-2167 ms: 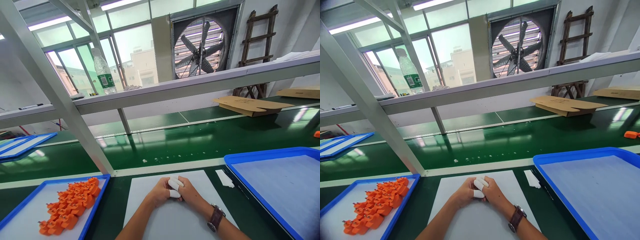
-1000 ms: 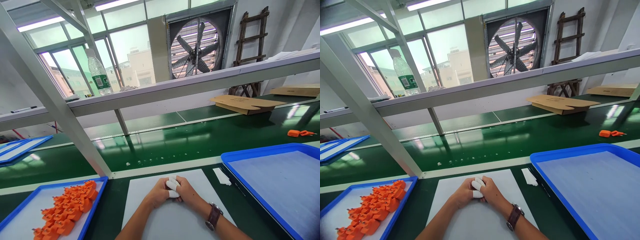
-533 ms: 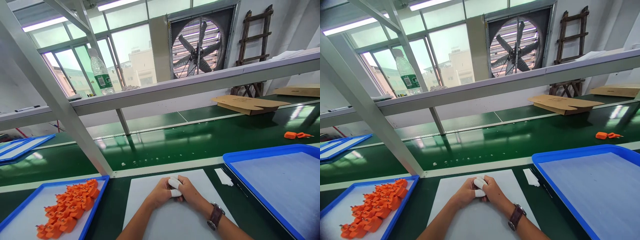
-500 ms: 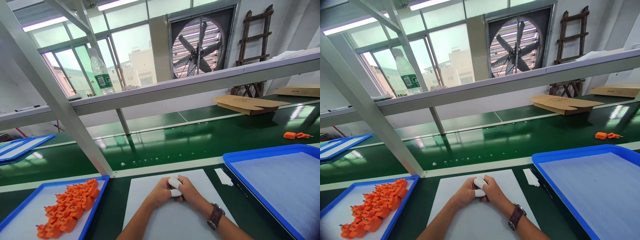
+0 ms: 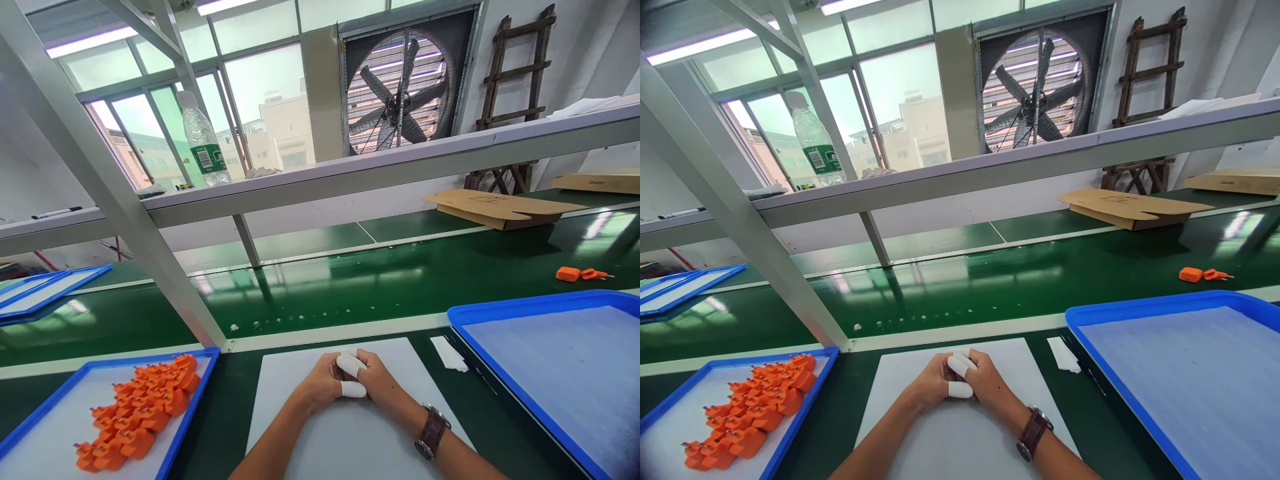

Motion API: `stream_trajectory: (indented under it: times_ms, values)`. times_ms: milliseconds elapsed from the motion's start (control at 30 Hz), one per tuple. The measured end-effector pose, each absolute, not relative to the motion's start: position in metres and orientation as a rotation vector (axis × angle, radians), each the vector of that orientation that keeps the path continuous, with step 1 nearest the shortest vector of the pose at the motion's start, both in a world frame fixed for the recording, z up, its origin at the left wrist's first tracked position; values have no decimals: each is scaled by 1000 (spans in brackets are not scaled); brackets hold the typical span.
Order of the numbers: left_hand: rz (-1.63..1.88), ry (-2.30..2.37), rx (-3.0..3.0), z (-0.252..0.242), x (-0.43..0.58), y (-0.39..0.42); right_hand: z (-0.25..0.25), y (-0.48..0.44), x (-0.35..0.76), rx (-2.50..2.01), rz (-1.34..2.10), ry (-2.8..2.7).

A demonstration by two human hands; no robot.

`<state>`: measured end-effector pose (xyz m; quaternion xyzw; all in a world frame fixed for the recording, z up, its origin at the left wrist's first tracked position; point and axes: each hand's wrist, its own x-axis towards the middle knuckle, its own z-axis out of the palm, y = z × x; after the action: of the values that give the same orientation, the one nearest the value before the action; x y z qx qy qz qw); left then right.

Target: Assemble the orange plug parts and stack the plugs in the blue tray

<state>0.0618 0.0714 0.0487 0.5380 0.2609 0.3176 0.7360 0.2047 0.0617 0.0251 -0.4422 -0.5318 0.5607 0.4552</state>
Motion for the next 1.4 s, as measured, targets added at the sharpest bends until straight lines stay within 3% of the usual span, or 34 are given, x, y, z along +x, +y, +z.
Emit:
stream_trajectory:
  times_ms: [1400]
  values:
    - [625,705,1175,40,56,73,25,56,214,-1151,1397,-1381]
